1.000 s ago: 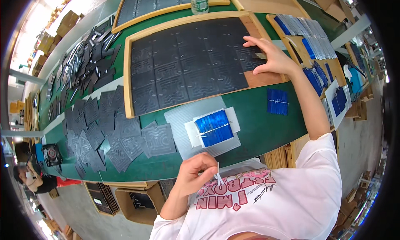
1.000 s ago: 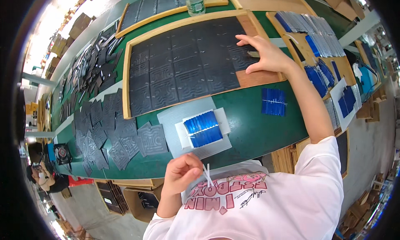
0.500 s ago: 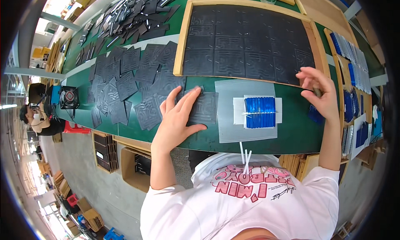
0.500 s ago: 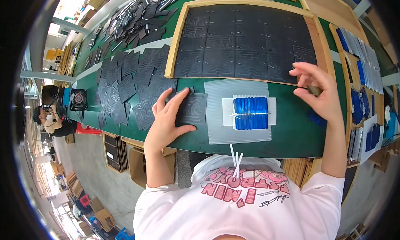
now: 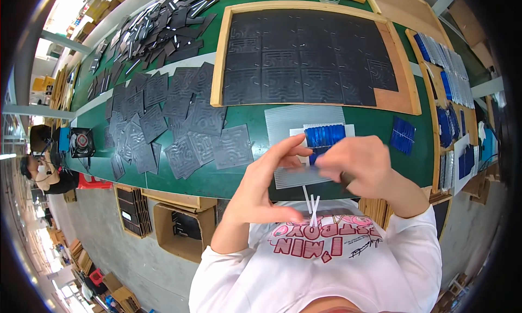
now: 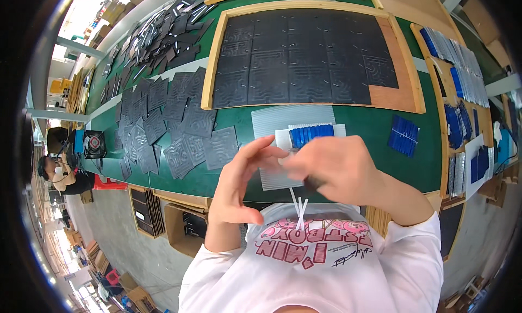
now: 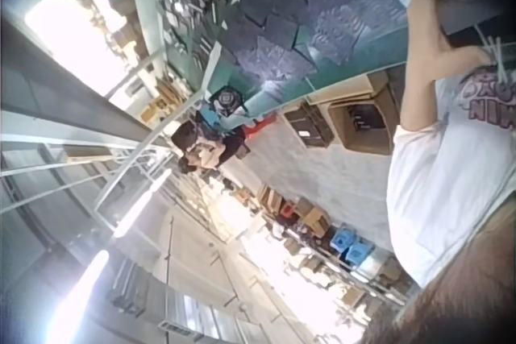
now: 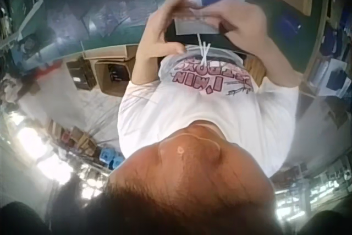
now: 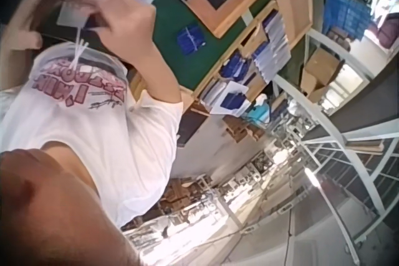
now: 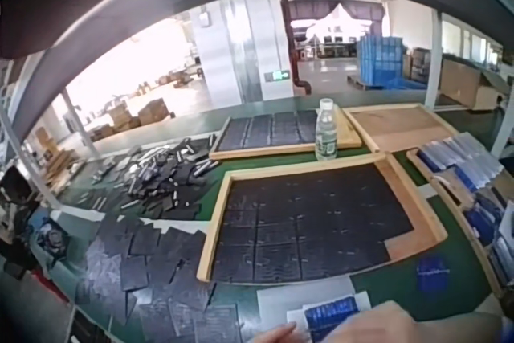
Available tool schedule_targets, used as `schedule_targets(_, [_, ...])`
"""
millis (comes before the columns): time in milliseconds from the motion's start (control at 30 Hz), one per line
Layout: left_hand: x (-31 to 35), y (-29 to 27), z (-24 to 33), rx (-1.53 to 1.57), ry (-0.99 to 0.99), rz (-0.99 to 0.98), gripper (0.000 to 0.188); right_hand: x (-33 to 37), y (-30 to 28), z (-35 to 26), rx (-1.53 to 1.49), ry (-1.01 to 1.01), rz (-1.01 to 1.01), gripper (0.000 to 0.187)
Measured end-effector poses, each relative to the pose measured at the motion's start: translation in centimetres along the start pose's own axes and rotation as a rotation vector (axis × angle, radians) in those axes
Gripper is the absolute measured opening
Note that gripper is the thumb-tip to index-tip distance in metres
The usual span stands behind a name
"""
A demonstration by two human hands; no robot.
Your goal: The person attaches solar cells onto backing plates by hand, places the assembled units into a wooden tray, and moves the wooden tray on the workbench.
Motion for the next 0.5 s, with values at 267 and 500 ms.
schedule_targets(267, [0.2,5.5,-4.4,0.729,-0.417,0.169,0.064,2.1,-0.6,5.1,-0.022,0.621,0.073,0.046])
schedule_targets(500, [0.1,8.3,-4.6,0.89,-0.402,0.019,0.079,-0.8,-2.1,2.0,0.426,0.014,0.014,0.036])
Point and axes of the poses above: each hand's wrist, its own x-axis away from the middle knuckle, its own y-axis out of the palm, z = x × y, the point moved 9 cm from there along -x, towards the middle knuckle, and after that the axes turned 13 degrees about -x, right-handed, at the moved point
